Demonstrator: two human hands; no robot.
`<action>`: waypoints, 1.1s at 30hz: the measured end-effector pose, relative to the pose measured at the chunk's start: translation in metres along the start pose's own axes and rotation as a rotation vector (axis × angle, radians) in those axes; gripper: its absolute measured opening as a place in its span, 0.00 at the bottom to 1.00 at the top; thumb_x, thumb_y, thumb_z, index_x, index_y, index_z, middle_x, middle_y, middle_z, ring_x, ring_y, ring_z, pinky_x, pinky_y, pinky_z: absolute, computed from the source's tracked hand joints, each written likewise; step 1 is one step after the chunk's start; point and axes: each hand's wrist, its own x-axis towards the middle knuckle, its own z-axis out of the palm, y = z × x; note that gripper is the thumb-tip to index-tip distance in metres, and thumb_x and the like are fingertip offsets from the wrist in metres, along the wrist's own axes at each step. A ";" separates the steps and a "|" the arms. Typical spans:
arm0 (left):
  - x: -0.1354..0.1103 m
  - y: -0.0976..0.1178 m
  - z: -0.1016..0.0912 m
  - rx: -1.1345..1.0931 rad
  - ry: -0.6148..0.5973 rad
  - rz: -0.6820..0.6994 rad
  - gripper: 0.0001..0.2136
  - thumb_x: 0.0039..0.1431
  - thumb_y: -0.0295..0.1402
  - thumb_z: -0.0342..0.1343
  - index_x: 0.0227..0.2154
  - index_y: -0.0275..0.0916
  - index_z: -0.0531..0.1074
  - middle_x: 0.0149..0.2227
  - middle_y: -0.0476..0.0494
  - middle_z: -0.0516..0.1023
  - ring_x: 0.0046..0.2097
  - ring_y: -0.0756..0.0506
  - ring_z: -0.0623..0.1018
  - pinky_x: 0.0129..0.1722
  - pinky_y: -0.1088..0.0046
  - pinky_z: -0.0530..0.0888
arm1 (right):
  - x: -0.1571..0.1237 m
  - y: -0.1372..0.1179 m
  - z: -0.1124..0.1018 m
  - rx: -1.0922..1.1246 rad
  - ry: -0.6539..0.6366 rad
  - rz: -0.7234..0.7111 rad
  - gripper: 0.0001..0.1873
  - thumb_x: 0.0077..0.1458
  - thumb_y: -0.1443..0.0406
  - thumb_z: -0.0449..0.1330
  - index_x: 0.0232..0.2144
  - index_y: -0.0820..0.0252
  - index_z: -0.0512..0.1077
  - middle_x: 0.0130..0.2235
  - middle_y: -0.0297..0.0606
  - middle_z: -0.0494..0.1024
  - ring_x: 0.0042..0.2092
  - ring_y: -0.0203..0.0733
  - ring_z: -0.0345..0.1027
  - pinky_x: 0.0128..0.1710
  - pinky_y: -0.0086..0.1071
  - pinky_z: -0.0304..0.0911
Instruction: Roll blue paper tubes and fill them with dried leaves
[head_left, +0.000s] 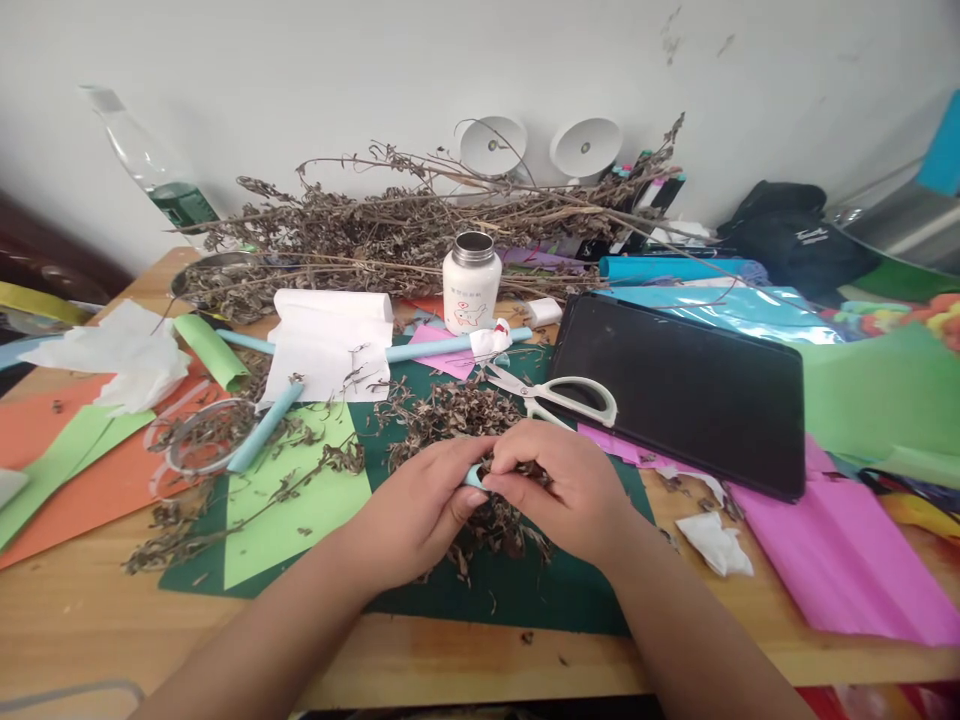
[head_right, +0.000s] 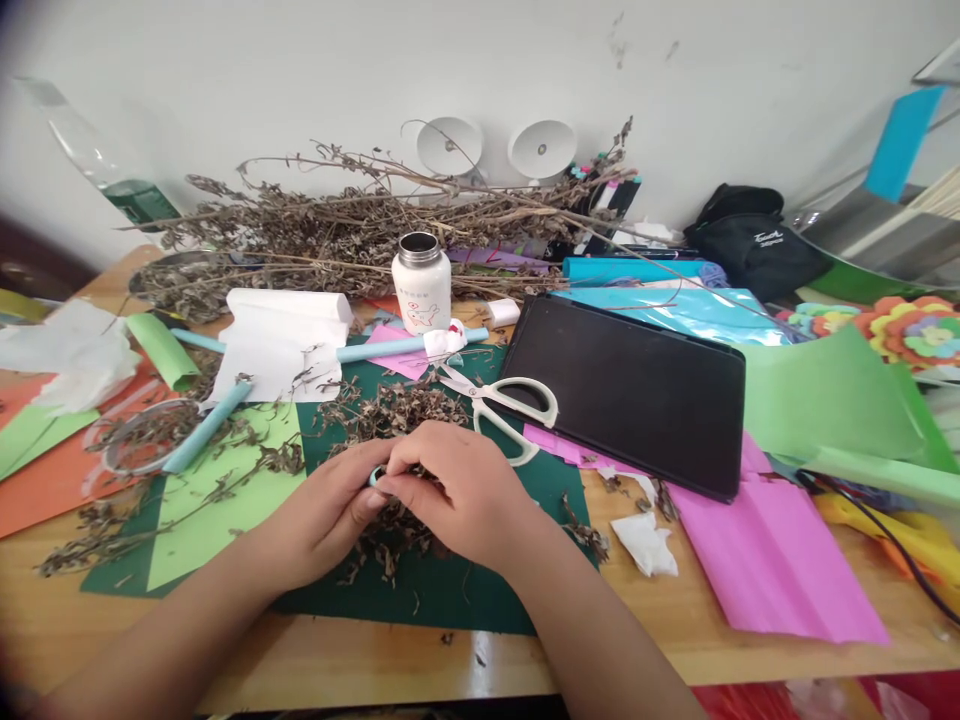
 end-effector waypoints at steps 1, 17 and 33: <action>0.000 -0.001 0.000 0.033 -0.007 0.001 0.17 0.59 0.33 0.38 0.50 0.37 0.53 0.49 0.39 0.66 0.47 0.45 0.67 0.45 0.68 0.65 | 0.001 0.001 0.000 -0.010 -0.006 -0.027 0.05 0.50 0.69 0.55 0.24 0.59 0.62 0.23 0.30 0.67 0.27 0.30 0.60 0.27 0.24 0.57; -0.004 -0.003 -0.009 0.301 0.053 -0.009 0.17 0.59 0.32 0.37 0.49 0.33 0.55 0.44 0.37 0.71 0.43 0.44 0.71 0.41 0.66 0.70 | 0.001 0.006 -0.007 0.010 -0.104 -0.037 0.13 0.48 0.75 0.52 0.36 0.59 0.67 0.31 0.35 0.72 0.34 0.32 0.65 0.32 0.24 0.62; -0.005 -0.004 -0.006 0.329 0.111 0.118 0.12 0.58 0.29 0.39 0.45 0.39 0.54 0.36 0.43 0.71 0.35 0.48 0.72 0.32 0.73 0.70 | 0.001 0.009 -0.004 0.022 0.023 0.093 0.05 0.47 0.72 0.56 0.26 0.57 0.66 0.28 0.32 0.71 0.30 0.33 0.65 0.29 0.26 0.61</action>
